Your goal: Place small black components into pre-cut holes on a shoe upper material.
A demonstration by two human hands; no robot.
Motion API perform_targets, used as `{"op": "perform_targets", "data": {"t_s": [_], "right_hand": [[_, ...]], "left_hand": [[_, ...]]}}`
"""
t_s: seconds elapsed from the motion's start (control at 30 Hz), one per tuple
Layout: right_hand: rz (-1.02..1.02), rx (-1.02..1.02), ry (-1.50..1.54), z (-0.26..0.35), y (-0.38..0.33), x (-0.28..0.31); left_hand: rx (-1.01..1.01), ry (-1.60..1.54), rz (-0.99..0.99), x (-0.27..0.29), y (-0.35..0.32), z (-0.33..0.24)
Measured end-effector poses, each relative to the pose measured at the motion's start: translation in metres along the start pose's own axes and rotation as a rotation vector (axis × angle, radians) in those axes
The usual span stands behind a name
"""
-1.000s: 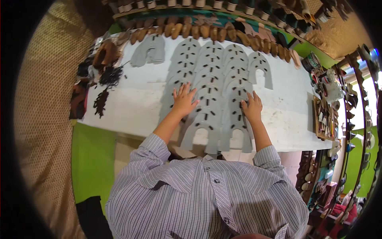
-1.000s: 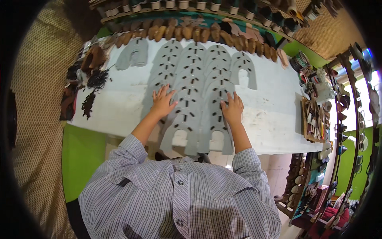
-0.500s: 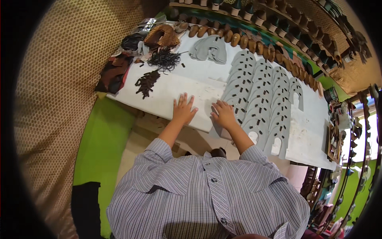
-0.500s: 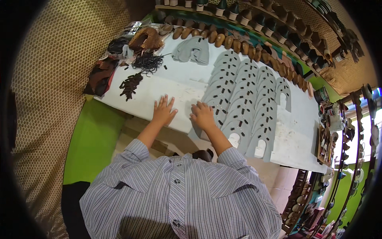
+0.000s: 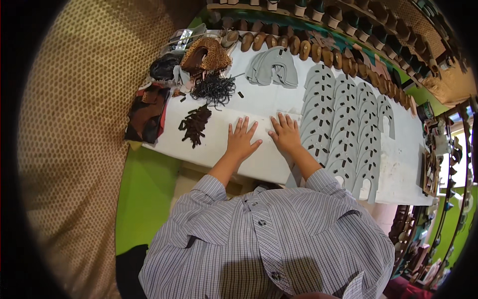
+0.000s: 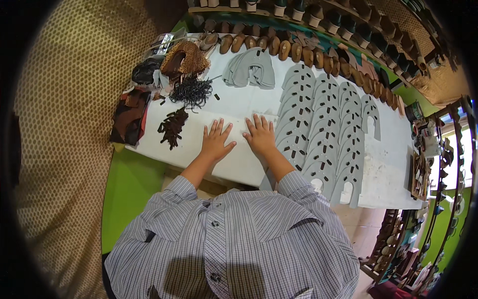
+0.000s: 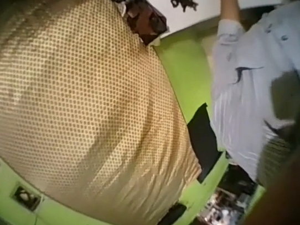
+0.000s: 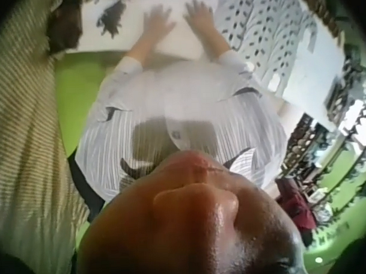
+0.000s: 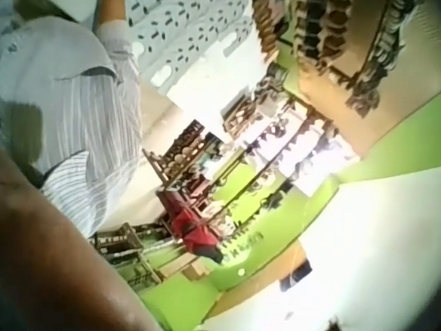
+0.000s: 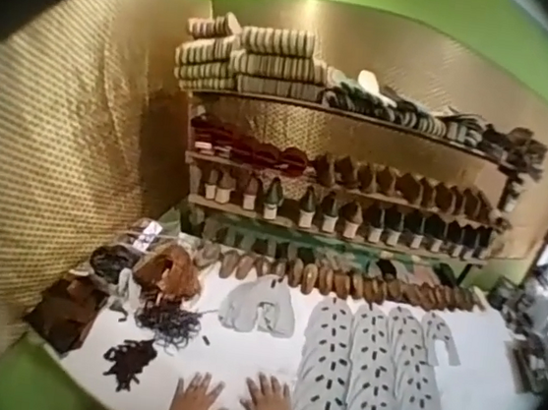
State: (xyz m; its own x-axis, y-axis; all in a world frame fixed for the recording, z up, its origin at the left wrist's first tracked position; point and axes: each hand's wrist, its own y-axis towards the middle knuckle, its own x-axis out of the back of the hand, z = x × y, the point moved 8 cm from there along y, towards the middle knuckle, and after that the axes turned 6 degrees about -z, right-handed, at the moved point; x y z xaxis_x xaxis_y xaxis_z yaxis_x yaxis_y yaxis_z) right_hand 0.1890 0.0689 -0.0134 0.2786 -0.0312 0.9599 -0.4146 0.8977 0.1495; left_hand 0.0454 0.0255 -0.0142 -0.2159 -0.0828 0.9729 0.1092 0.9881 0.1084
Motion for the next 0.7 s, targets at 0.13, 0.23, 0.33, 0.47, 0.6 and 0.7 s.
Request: {"op": "perform_targets", "data": {"t_s": [0.13,0.23,0.33,0.47,0.6,0.7], "right_hand": [[-0.089,-0.018,-0.004,0.001,0.024,0.002],[-0.094,-0.033,0.001,-0.006,0.042,0.005],[-0.056,-0.095,0.001,-0.018,0.067,0.015],[-0.208,-0.176,-0.025,-0.054,0.093,0.029],[-0.205,-0.216,-0.026,-0.075,0.109,0.036],[-0.197,-0.206,-0.084,-0.08,0.118,0.041]], "left_hand": [[-0.043,-0.005,0.031,0.0,0.024,0.011],[-0.068,0.0,0.024,-0.001,0.039,0.014],[-0.092,-0.004,0.029,-0.004,0.054,0.021],[-0.132,-0.008,0.079,-0.007,0.086,0.021],[-0.273,-0.08,-0.002,0.002,0.12,0.021],[-0.366,-0.09,-0.074,0.014,0.15,0.018]]}}
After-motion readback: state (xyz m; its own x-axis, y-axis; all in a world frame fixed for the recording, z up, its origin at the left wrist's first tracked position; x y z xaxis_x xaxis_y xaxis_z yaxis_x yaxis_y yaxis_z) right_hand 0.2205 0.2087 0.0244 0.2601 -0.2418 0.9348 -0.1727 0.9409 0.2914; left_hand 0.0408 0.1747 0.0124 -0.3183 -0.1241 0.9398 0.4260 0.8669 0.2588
